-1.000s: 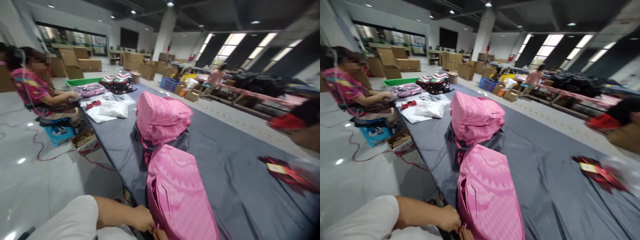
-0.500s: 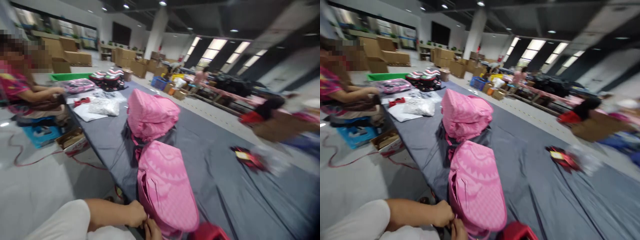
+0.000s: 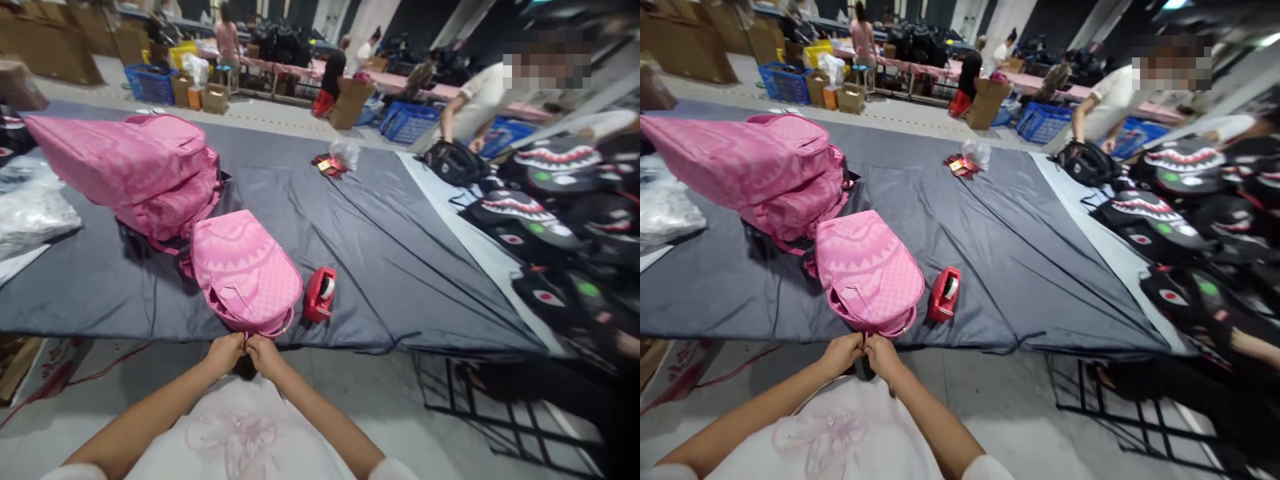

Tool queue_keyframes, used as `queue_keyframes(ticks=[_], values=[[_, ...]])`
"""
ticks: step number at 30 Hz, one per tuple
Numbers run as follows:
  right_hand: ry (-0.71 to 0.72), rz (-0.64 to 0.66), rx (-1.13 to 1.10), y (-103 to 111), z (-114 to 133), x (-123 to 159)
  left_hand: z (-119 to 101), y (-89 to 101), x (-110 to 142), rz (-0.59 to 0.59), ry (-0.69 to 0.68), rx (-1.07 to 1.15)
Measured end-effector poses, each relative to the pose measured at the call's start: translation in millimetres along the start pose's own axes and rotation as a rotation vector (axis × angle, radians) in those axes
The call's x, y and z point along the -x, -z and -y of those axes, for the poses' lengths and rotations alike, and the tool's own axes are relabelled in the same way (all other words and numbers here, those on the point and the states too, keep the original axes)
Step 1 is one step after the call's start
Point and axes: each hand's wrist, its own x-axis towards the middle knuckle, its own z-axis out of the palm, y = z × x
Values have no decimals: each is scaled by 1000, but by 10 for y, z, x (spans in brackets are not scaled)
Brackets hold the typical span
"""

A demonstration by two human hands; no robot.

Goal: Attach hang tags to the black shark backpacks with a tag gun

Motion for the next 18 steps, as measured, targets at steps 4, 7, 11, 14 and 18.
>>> queue_keyframes(ticks=[4, 7, 11, 14, 18], values=[[-22, -34, -41, 65, -5, -24, -70, 6, -19, 12, 0, -59], [-64, -93, -93, 68, -15, -70, -57, -2, -45, 20, 7, -85], [-136, -176, -239, 12, -10, -94, -39, 4, -61, 33, 23, -66], [-164, -197, -379, -13, -19, -99, -52, 17, -71, -15, 54, -54], [-204, -233, -536, -5, -61, -122, -54, 29, -90, -8, 21, -6]])
